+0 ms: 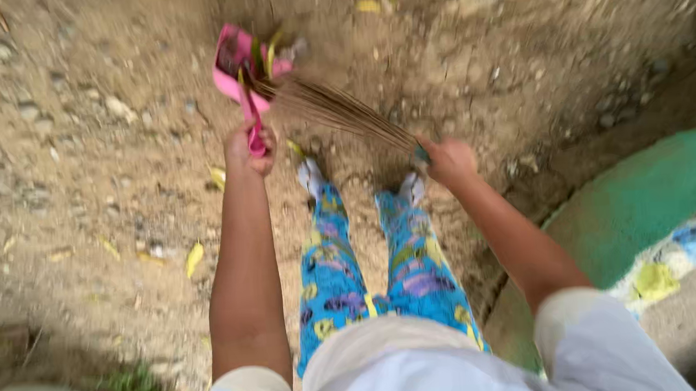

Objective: The person sweeps leaves and small debris into a pink dustpan using a stick broom on the dirt ground of a backyard. They move through an area containing tire-planters and sweep along a white picket fence.

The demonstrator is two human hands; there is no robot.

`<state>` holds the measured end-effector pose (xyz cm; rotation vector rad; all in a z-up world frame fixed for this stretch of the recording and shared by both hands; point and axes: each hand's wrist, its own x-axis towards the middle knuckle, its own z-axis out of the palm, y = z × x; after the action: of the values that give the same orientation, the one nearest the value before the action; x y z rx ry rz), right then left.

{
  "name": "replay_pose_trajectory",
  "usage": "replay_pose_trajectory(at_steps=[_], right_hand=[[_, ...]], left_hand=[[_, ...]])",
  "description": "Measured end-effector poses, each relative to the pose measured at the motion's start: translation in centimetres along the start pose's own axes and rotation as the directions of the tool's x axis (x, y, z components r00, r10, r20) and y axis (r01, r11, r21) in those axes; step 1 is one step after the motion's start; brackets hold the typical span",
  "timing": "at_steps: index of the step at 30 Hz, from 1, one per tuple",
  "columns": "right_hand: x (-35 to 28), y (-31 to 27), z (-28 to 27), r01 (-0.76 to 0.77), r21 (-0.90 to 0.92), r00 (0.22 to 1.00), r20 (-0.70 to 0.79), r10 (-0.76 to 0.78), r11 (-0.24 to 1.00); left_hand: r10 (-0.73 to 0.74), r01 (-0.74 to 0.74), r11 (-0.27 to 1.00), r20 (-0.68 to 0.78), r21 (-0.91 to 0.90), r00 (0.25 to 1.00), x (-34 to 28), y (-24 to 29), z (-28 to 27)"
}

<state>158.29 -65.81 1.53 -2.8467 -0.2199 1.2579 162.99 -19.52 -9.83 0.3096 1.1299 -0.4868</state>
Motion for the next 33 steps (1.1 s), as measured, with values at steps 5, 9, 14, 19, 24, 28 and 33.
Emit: replay_pose_trajectory(at_steps=[5, 9, 14, 19, 24, 28, 33], right_hand=[[2.8, 3.9, -8.3, -0.304, -0.106, 0.923, -0.279, 0.265, 0.947], [13.6, 3.0, -14.9, -0.448, 0.037, 0.834, -0.342, 0.432, 0.893], [13.3, -2.1, -14.1, -0.248, -0.157, 0.968, -0.093, 0.235, 0.956], [3.7, -3.3, -9.5, -0.127, -0.049, 0.98, -0.159, 0.118, 0.991], [9.1, 1.9, -12.9, -0.427, 0.12, 0.856, -0.264, 0.444, 0.896], [19.2, 5.2, -15.5, -0.544, 0.211, 0.781, -0.227, 0.582, 0.812], [16.9, 3.7, -13.2, -0.079, -0.173, 0.983, -0.176, 0.048, 0.982]], left_hand=[[0.045, -0.04, 0.998, -0.087, 0.051, 0.995, 2.3, 2.0, -0.4], [0.09, -0.085, 0.995, -0.101, 0.057, 0.991, 4.0, 2.8, 2.6], [-0.009, 0.008, 1.0, -0.114, -0.004, 0.993, 3.0, 4.3, 5.5], [-0.014, 0.013, 0.999, -0.052, -0.035, 0.999, 1.3, 7.0, 6.1], [0.037, -0.037, 0.999, -0.07, 0.007, 0.997, 0.6, 7.2, 5.6], [0.073, -0.075, 0.997, -0.088, -0.015, 0.993, 1.2, 7.0, 4.2], [0.035, -0.039, 0.994, -0.045, -0.099, 0.998, 2.6, 6.5, 2.2]])
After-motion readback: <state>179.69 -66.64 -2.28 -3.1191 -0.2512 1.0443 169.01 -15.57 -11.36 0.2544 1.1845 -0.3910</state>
